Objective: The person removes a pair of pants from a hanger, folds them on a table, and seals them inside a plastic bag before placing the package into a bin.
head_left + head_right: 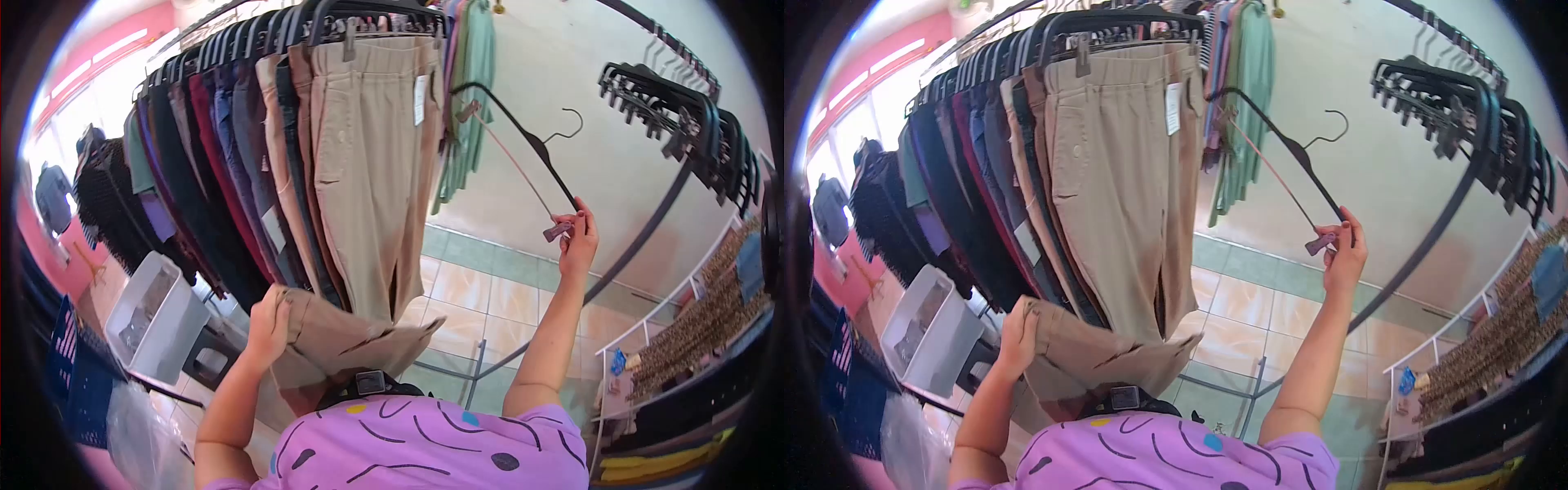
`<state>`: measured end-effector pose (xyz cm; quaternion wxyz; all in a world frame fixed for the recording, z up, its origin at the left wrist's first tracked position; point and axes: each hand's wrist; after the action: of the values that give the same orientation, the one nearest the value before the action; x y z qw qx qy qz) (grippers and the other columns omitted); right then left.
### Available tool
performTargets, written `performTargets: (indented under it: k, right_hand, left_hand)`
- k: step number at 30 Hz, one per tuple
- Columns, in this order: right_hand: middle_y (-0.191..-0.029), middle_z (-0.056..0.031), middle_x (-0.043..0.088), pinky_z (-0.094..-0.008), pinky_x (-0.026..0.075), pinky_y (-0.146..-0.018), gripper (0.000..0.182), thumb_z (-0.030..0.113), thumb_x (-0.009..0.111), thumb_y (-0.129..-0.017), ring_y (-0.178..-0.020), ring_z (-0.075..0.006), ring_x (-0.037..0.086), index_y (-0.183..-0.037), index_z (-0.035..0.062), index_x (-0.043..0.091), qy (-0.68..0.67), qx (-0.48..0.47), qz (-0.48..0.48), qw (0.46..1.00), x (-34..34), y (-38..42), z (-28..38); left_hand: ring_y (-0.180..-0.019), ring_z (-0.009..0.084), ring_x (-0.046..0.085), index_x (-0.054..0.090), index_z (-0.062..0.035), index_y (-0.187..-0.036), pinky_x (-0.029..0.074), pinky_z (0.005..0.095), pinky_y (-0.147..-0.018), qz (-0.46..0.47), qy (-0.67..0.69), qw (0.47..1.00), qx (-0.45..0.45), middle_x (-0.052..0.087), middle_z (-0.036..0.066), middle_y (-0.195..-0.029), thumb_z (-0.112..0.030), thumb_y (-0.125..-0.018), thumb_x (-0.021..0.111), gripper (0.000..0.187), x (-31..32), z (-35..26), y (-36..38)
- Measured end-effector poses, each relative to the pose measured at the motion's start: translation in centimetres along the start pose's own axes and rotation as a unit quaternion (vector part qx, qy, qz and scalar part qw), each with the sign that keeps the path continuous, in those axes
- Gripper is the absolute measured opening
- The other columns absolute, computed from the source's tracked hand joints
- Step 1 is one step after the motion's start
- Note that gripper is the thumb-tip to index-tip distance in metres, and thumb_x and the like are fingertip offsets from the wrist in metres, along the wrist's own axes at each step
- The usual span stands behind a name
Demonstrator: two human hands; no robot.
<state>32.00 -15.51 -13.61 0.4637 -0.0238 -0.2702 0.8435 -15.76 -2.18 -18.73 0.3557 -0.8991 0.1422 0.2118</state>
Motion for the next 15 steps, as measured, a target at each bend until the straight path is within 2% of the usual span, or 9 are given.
performTargets:
  k: [1, 3, 4, 7, 8, 10, 11, 13, 15]
  right_hand:
    - [-0.083, -0.0061, 0.064, -0.0146, 0.029, -0.036, 0.032, 0.018, 0.041, -0.096, -0.065, -0.0101, 0.058, -0.126, 0.0094, 0.046, 0.007, -0.003, -0.013, 1.0, 0.3, 1.1, 1.3]
    - [-0.079, -0.0045, 0.064, -0.0165, 0.033, -0.038, 0.029, 0.018, 0.041, -0.096, -0.057, -0.0049, 0.051, -0.121, 0.0094, 0.052, 0.107, -0.174, -0.05, 0.978, 1.7, 3.3, 3.8]
    - [-0.079, -0.0042, 0.063, -0.0184, 0.037, -0.041, 0.028, 0.015, 0.041, -0.095, -0.055, -0.0048, 0.049, -0.119, 0.0078, 0.054, 0.137, -0.203, -0.072, 0.967, 2.9, 4.2, 5.6]
    - [-0.078, -0.0041, 0.062, -0.02, 0.04, -0.041, 0.027, 0.011, 0.041, -0.094, -0.055, -0.0059, 0.051, -0.117, 0.0072, 0.054, 0.24, -0.311, -0.102, 0.914, 5.7, 5.0, 9.3]
    - [-0.078, -0.0041, 0.062, -0.02, 0.04, -0.041, 0.027, 0.011, 0.041, -0.094, -0.055, -0.0059, 0.051, -0.117, 0.0072, 0.054, 0.244, -0.309, -0.108, 0.913, 6.7, 5.0, 10.5]
    - [-0.077, -0.0056, 0.063, -0.0258, 0.045, -0.047, 0.026, 0.006, 0.042, -0.092, -0.058, -0.0132, 0.057, -0.115, 0.0054, 0.055, 0.276, -0.396, -0.158, 0.861, 8.4, 4.5, 12.9]
    - [-0.077, -0.0056, 0.063, -0.0258, 0.045, -0.047, 0.026, 0.006, 0.042, -0.092, -0.058, -0.0132, 0.057, -0.115, 0.0054, 0.055, 0.279, -0.397, -0.158, 0.86, 8.9, 3.6, 14.1]
    - [-0.079, -0.0078, 0.064, -0.0335, 0.049, -0.057, 0.026, 0.004, 0.042, -0.09, -0.065, -0.0237, 0.062, -0.112, 0.004, 0.055, 0.358, -0.464, -0.22, 0.78, 9.7, 1.5, 16.5]
    - [-0.081, -0.0102, 0.065, -0.0378, 0.05, -0.066, 0.026, 0.003, 0.043, -0.088, -0.073, -0.0293, 0.063, -0.11, 0.0025, 0.055, 0.398, -0.457, -0.238, 0.759, 10.6, -0.7, 18.7]
  left_hand:
    - [-0.062, 0.0318, 0.052, 0.05, 0.0009, -0.092, 0.041, 0.0337, -0.06, 0.01, 0.008, 1.0, 0.007, 0.05, 0.018, -0.069, -0.003, -0.085, 0.044, 0.01, 0.0, 1.2, 1.0]
    - [-0.068, 0.0365, 0.056, 0.05, 0.0004, -0.092, 0.043, 0.0363, -0.061, 0.03, -0.044, 0.997, -0.048, 0.053, 0.02, -0.072, -0.004, -0.086, 0.044, 0.01, -0.1, 3.5, 2.9]
    - [-0.068, 0.0365, 0.056, 0.05, 0.0004, -0.092, 0.043, 0.0363, -0.061, 0.04, -0.041, 0.998, -0.038, 0.053, 0.02, -0.072, -0.004, -0.086, 0.044, 0.01, -0.1, 4.5, 3.7]
    - [-0.073, 0.0392, 0.058, 0.05, 0.0003, -0.092, 0.044, 0.0383, -0.061, 0.048, -0.048, 0.996, -0.058, 0.056, 0.022, -0.075, -0.005, -0.086, 0.045, 0.009, 0.2, 7.3, 6.1]
    - [-0.074, 0.0397, 0.057, 0.049, 0.0004, -0.092, 0.044, 0.0385, -0.062, 0.046, -0.056, 0.995, -0.067, 0.056, 0.022, -0.075, -0.005, -0.086, 0.045, 0.009, 0.3, 7.9, 6.9]
    - [-0.074, 0.0405, 0.057, 0.049, 0.0014, -0.09, 0.044, 0.0392, -0.062, 0.039, -0.054, 0.993, -0.094, 0.056, 0.023, -0.076, -0.006, -0.086, 0.046, 0.009, 0.2, 8.7, 8.5]
    - [-0.074, 0.0405, 0.057, 0.049, 0.0014, -0.09, 0.044, 0.0392, -0.062, 0.041, -0.051, 0.994, -0.093, 0.056, 0.023, -0.076, -0.006, -0.086, 0.046, 0.009, 0.0, 9.2, 9.3]
    - [-0.071, 0.0405, 0.055, 0.048, 0.0026, -0.088, 0.043, 0.038, -0.062, 0.027, -0.057, 0.99, -0.127, 0.055, 0.023, -0.074, -0.007, -0.087, 0.046, 0.01, -0.7, 10.2, 11.1]
    - [-0.069, 0.0386, 0.054, 0.047, 0.0035, -0.087, 0.043, 0.0369, -0.062, 0.011, -0.051, 0.989, -0.141, 0.054, 0.023, -0.074, -0.007, -0.087, 0.045, 0.011, -1.6, 10.9, 12.8]
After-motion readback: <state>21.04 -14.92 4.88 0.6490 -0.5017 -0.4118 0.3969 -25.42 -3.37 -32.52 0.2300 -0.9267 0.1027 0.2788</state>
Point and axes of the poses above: each hand's wrist, its own y-axis away from the middle knuckle, its own x-axis out of the palm, z = x × y
